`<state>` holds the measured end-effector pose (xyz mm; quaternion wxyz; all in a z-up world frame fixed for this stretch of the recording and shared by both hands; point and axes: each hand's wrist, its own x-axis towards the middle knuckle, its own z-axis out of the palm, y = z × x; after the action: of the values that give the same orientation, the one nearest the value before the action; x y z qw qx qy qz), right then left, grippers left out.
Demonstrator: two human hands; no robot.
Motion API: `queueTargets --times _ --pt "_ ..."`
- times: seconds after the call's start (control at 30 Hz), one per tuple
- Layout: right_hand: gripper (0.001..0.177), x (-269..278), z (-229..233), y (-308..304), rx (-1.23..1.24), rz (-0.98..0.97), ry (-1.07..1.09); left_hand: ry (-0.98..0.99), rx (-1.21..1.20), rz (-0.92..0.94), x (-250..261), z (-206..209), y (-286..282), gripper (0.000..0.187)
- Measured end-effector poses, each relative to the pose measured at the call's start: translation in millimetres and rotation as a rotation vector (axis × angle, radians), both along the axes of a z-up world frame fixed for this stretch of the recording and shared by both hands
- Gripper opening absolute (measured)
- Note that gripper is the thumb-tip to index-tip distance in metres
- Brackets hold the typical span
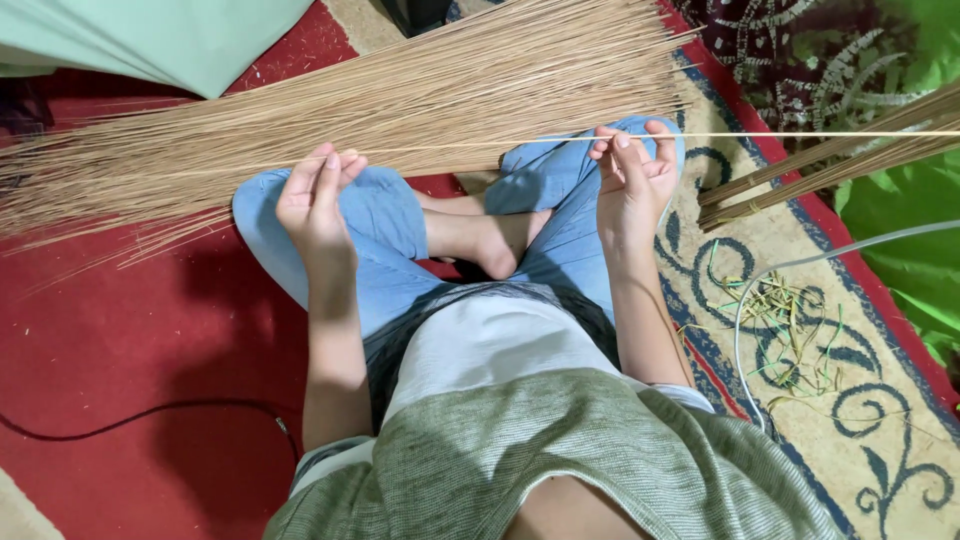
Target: A person sitting on the floor is weaving or arranging thin bamboo sticks by picking them from a pile and aligning them together.
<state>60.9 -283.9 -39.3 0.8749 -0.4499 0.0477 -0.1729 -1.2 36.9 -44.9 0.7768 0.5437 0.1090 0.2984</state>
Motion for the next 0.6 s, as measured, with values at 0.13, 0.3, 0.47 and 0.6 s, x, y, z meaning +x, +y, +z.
queueTargets --times 0.13,0.3,0.47,0.6 --pt "0.057 -5 -10 13 -0.062 -0.124 0.072 0.074 0.067 0.059 -14 -8 -8 0.022" --pt "0.074 -12 -14 20 -0.345 -0.279 -0.076 0.159 -0.066 0.494 -15 -26 -21 0.053" --pt "0.025 -22 1 6 -0.903 -0.092 -0.114 0.235 0.127 0.572 -21 -18 15 0.073" --pt "0.015 -18 -41 -19 -1.514 0.009 -0.138 0.808 0.798 0.366 -31 -26 58 0.010"
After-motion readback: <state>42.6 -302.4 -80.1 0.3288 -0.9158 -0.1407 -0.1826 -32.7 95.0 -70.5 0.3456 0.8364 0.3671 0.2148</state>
